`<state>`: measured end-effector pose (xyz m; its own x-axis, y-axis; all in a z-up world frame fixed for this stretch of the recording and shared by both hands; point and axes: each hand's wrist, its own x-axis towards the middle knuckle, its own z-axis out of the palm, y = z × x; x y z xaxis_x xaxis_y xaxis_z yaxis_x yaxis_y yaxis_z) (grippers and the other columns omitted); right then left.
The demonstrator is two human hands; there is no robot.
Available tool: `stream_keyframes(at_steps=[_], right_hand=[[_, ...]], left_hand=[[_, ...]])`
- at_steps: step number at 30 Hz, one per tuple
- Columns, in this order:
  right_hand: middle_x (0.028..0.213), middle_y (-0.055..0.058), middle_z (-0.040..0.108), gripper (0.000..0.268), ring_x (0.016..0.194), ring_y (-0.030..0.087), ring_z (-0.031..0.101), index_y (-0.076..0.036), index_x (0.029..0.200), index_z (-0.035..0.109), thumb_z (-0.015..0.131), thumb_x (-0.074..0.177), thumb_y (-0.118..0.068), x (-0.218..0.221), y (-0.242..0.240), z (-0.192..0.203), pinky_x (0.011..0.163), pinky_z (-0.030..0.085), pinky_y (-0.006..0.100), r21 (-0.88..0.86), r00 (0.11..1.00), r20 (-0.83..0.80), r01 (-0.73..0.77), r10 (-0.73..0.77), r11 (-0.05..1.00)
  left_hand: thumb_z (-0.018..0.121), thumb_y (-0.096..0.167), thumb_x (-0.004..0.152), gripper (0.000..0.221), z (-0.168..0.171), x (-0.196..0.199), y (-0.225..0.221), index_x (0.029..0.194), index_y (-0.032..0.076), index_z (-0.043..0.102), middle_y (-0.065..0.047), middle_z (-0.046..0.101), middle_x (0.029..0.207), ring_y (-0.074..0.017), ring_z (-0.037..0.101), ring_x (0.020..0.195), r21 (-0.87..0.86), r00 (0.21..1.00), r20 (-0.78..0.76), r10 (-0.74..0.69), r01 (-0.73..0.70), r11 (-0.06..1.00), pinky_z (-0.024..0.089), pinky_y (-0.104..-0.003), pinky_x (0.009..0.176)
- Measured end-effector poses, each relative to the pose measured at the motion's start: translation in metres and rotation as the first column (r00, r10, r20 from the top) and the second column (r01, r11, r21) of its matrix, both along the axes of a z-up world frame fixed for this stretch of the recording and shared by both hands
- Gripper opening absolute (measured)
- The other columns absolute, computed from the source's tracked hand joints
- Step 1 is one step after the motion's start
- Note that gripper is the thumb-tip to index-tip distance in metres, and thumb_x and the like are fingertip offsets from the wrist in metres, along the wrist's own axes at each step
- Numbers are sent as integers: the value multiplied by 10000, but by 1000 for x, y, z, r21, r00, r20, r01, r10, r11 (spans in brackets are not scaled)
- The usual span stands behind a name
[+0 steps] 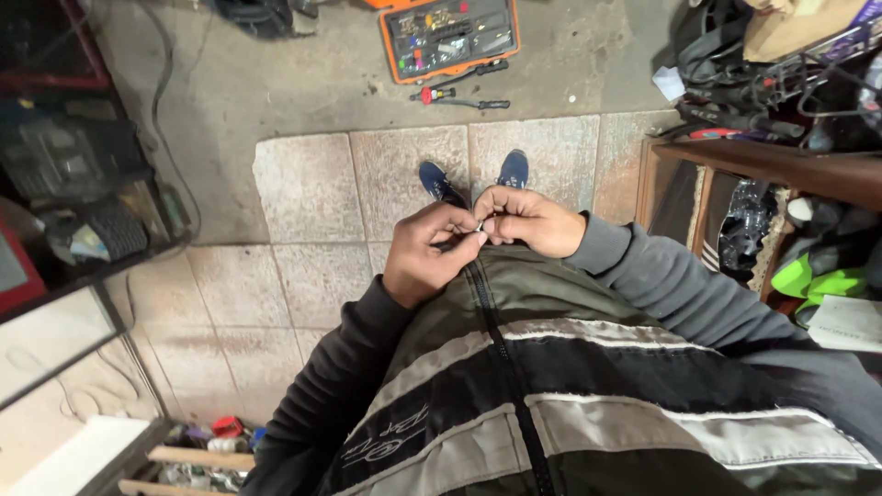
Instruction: The person retrieves small hardware from a drawer, then attaches a red plastic fender to a red bicycle frame using bolts and nuts. They repeatedly open and close the drawer to select and return parts, then place the fender on the frame and tighten the fasteners by hand.
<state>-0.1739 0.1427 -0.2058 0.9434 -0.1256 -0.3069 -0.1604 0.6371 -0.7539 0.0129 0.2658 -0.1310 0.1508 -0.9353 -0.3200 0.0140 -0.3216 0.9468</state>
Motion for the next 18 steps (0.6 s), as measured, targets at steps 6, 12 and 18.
stream_keyframes(at_steps=[6, 12, 18], right_hand=[[870, -42, 585, 189, 811, 59, 532, -51, 1110, 635, 539, 1073, -210, 6, 7, -14, 727, 450, 229, -48, 996, -79, -54, 50, 997], [848, -35, 601, 253, 791, 64, 532, -31, 1090, 677, 568, 1094, -260, 25, 18, -13, 713, 454, 235, -45, 989, -129, -72, 65, 996], [980, -23, 678, 174, 863, 67, 600, -27, 1143, 665, 648, 1012, -141, 59, 40, -8, 770, 504, 243, 16, 991, -133, -32, 34, 999]], left_hand=[[743, 16, 928, 86, 7, 3, 11, 994, -18, 699, -46, 703, 949, -75, 694, 864, 23, 1000, 19, 24, -24, 999, 594, -252, 740], [735, 38, 934, 94, 4, 24, 25, 999, -17, 695, -38, 717, 964, -61, 700, 883, 17, 999, -32, 35, -35, 999, 601, -240, 749], [747, 56, 927, 101, -8, 64, 54, 985, -12, 700, -18, 732, 877, -32, 657, 784, 72, 998, -26, 50, -48, 996, 566, -218, 679]])
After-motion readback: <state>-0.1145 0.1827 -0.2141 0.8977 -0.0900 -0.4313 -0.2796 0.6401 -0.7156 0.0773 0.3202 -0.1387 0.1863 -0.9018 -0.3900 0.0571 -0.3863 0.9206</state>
